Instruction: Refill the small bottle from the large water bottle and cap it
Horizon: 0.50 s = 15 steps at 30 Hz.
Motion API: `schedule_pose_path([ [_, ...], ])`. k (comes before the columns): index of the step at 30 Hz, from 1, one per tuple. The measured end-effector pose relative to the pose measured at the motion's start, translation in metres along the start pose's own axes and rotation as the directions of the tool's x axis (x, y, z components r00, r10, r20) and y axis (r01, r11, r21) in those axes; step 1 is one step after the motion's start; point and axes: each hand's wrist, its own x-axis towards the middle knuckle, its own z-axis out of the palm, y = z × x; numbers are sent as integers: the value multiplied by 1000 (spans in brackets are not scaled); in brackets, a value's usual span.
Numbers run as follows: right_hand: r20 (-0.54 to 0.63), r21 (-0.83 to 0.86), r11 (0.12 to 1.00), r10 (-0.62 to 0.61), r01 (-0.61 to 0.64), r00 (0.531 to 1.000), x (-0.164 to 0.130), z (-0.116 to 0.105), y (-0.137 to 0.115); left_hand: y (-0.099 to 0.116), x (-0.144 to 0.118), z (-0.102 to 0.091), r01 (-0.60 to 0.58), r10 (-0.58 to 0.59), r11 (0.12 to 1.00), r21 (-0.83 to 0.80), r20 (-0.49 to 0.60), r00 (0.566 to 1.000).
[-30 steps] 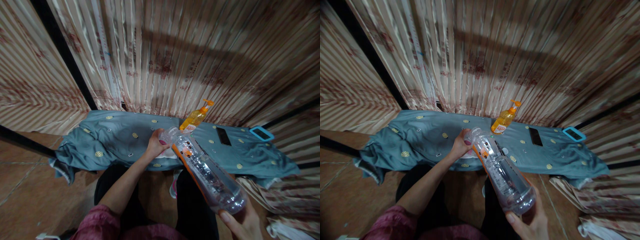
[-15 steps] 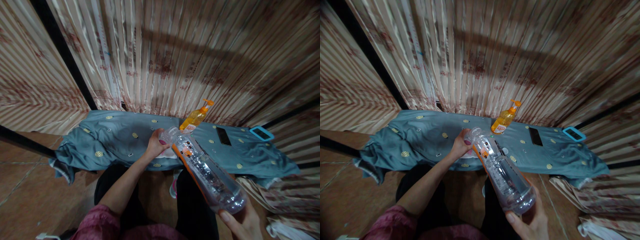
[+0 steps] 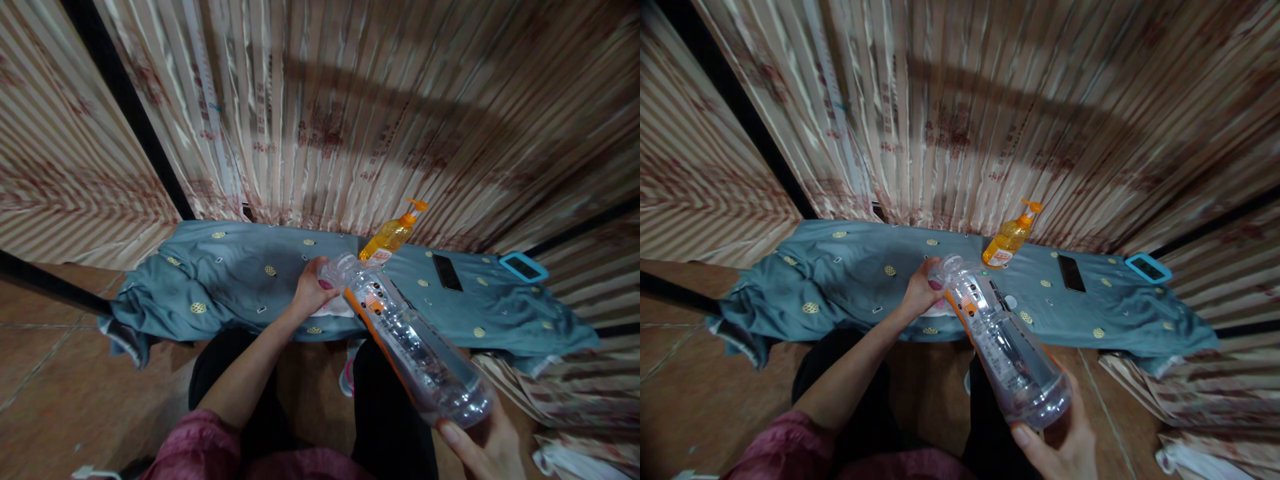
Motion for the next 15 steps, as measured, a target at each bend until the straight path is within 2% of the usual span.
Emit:
schedule_pose_path([
  [15, -18, -11, 1000, -9, 9, 1000, 0, 0, 2, 1, 1, 0, 13, -13, 1000, -4, 6, 1000],
])
